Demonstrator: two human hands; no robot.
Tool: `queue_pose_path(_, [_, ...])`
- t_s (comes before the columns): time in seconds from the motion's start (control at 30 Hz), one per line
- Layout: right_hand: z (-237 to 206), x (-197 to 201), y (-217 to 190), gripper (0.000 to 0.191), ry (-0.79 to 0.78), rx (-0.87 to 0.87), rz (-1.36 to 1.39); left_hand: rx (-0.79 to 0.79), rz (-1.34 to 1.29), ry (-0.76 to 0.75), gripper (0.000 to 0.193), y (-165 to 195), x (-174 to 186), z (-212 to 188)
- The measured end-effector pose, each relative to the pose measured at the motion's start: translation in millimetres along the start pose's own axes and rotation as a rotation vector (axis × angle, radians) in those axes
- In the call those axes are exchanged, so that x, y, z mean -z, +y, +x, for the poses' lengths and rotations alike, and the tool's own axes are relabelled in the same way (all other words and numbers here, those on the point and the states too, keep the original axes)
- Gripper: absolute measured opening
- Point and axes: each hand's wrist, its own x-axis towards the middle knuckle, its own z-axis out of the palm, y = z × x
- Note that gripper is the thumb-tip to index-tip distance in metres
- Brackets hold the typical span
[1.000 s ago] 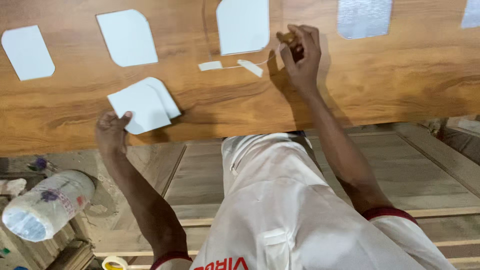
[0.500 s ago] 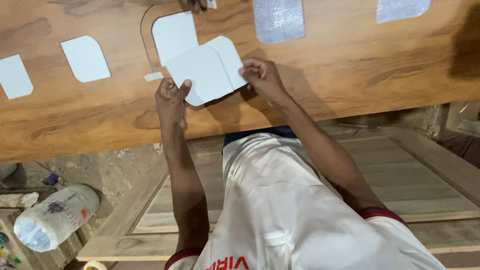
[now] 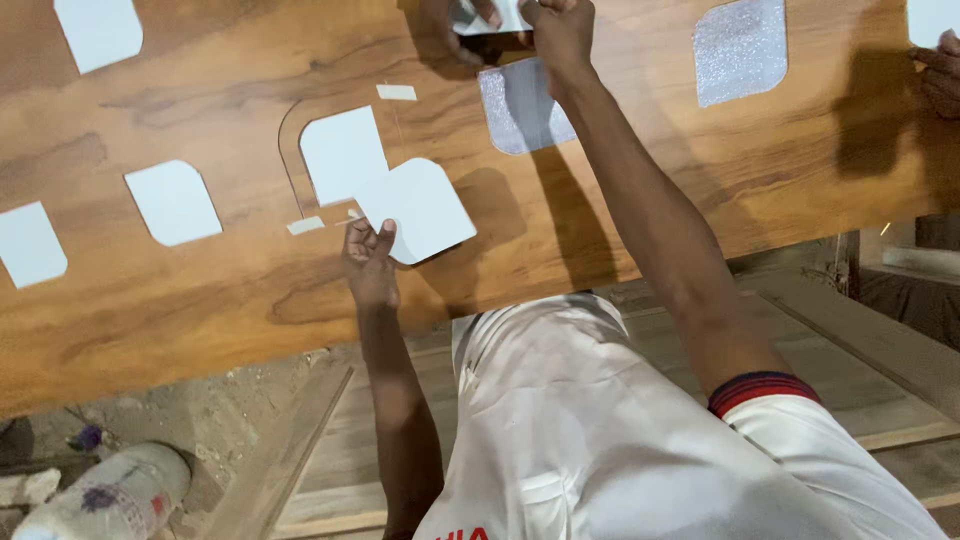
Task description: The person picks up white paper cutouts and a grey abrasive sheet from a stack, carries them to a wooden board with recessed cutouts, and places the paper pieces one at a time into the recesses, pressing and aligning each piece by hand to fit the cutout shapes.
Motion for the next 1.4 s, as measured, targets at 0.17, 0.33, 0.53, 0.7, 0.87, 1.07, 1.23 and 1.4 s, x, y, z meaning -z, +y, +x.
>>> queue_pose_path(0.17, [14.9, -3.0, -10.6, 0.019, -0.055, -0.085, -0.158, 0.002, 0.062, -0.111, 0.019, 9.5, -22.3, 9.2])
queue_pose_path(0.33, [-65.5, 0.0, -22.6, 0.071, -0.145, 0.289, -0.604, -0.106, -0.036, -0.149, 0.019, 18.6, -46.4, 6.9])
queue_pose_path(0.53, [-177.1, 7.1, -36.3, 0.063, -0.491, -0.292, 0.024, 0.151, -0.520, -0.447, 0.036, 44.0, -77.9, -12.6])
queue_pose_path(0.7, [-190.3, 14.9, -34.5, 0.057, -0.401, -0.353, 0.128, 0.400, -0.667, -0.188, 0.077, 66.0, -92.8, -31.2])
queue_pose_path(0.87, [-192.7, 19.6, -22.4, 0.068, -0.329, -0.349, -0.060, 0.038, 0.088, -0.293, 0.040, 35.8, -102.2, -25.7])
queue_pose_path(1.07, [-201.9, 39.1, -30.2, 0.096, -0.397, 0.369, -0.779, 0.031, 0.238, -0.285, 0.029, -10.1, -106.0, -10.5])
queue_pose_path(1.23, [-219.0, 59.7, -26.2, 0.094, -0.379, 0.269, -0.846, -0.087, 0.255, -0.465, 0.029, -26.3, -107.1, -13.9])
queue_pose_path(1.4, [-218.5, 87.7, -24.0, 0.087, -0.414, 0.265, -0.822, 0.104, 0.332, -0.435, 0.030, -36.8, -116.4, -22.9])
